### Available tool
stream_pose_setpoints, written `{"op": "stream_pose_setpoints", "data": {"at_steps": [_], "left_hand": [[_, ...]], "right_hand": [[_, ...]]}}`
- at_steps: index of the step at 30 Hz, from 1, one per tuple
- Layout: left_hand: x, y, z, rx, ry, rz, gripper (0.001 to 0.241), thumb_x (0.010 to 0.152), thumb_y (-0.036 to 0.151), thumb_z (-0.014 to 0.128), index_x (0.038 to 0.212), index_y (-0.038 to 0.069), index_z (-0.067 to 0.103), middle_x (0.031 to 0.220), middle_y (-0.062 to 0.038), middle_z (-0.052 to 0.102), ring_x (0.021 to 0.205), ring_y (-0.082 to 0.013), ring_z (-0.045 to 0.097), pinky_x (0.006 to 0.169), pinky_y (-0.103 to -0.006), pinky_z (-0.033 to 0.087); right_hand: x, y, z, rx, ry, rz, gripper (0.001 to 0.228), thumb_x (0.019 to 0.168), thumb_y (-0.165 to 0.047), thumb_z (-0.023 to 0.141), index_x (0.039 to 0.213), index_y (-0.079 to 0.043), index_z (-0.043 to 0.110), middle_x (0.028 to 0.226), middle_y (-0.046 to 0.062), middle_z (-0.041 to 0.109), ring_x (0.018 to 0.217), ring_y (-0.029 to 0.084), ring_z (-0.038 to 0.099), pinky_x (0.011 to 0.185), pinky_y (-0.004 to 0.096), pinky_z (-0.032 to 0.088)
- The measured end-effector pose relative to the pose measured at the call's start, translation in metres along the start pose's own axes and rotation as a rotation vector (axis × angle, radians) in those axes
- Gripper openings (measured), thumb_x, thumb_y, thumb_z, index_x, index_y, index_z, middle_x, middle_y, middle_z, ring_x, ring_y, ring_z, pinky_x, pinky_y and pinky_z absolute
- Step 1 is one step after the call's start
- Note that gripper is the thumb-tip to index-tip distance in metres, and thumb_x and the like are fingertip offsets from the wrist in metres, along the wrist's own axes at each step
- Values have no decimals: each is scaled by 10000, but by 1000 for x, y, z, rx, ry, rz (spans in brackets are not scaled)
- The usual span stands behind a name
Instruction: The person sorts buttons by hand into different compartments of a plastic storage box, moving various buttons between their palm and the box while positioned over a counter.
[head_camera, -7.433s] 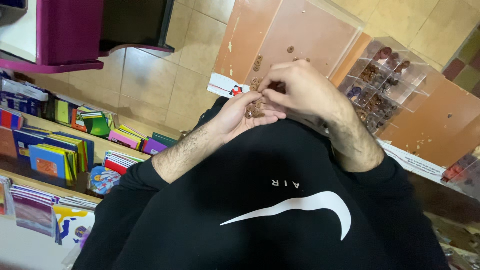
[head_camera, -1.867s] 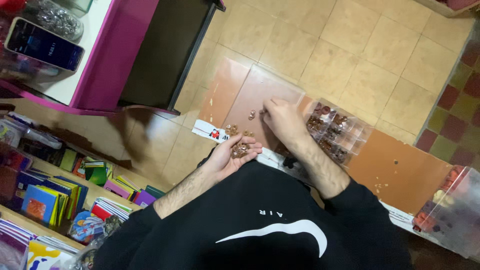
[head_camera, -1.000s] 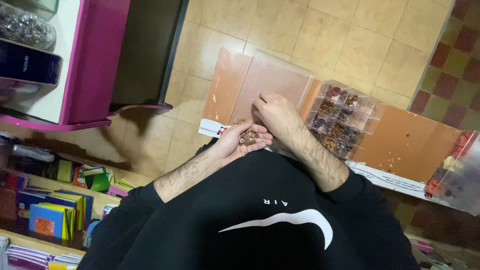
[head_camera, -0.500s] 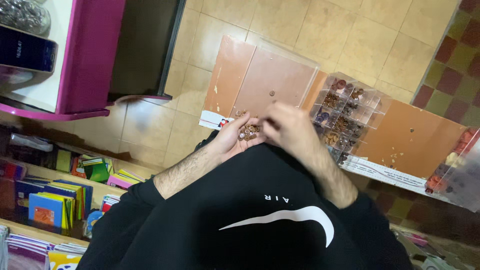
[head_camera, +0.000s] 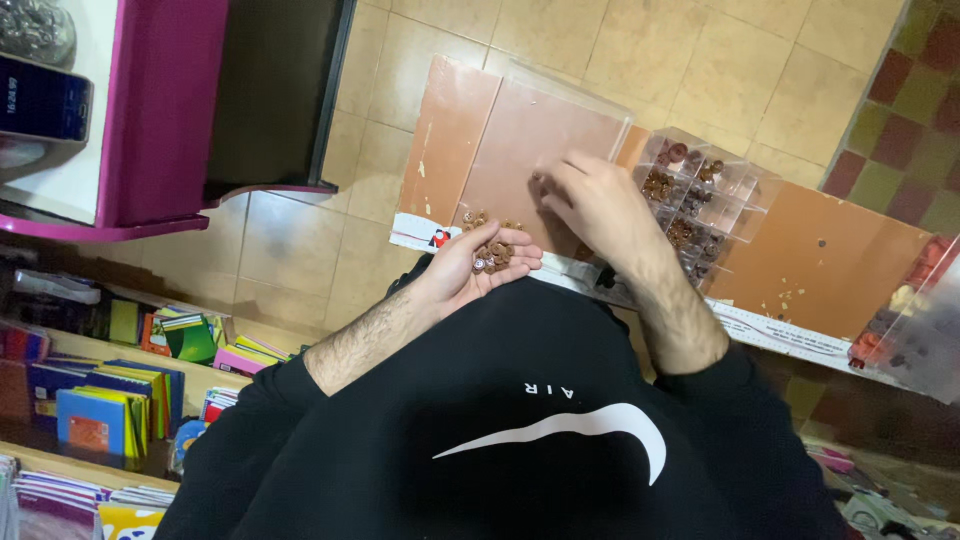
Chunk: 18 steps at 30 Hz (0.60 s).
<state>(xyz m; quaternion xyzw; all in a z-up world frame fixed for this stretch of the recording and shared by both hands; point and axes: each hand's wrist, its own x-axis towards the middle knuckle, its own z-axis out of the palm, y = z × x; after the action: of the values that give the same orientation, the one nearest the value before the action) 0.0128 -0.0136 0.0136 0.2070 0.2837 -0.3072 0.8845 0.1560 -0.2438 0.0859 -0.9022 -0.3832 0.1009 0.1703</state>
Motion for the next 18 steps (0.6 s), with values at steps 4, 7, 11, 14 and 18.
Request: {"op": "stream_pose_setpoints", "data": {"at_steps": [4,7,11,14,18], "left_hand": [[6,-4,-10,-9,-8,5,564,1296,392,574,1444,-111,780,1325,-335,874,1214,-379,904,1052,-446,789],[9,-5,-14,-28,-12,12,573,1302,389,557,1449,-123,766,1328,-351,864,1224,-384,899,1058,-444,788],[7,-2,-12,-26,-13,13,580,1303,396,552,1457,-119,769,1346,-352,861,1240,-392,895,1072,-449,783],[10,-4,-14,-26,-25,10,593,1304,406,546,1478,-117,763,1373,-359,852,1268,-399,886,1094,-451,775],[14,-7,-17,-31,-30,12,617,1302,427,548,1512,-121,740,1451,-384,817,1330,-417,859,1128,-453,760]], "right_hand": [[11,9,40,-132,-72,64,421,954,-275,1043,1283,-164,804,1144,16,774,1141,255,839,1000,416,705],[10,17,61,-181,-99,53,312,965,-242,999,1186,-197,784,1110,-15,742,1110,210,825,986,379,691],[9,23,80,-336,10,-9,155,1030,-240,895,1049,-229,742,1005,-44,741,1005,173,839,861,313,681],[10,17,79,-396,69,-13,147,990,-235,863,989,-241,716,935,-55,715,921,170,825,781,304,668],[10,21,78,-188,97,10,148,933,-180,879,998,-188,746,895,22,735,912,269,841,790,415,681]]}}
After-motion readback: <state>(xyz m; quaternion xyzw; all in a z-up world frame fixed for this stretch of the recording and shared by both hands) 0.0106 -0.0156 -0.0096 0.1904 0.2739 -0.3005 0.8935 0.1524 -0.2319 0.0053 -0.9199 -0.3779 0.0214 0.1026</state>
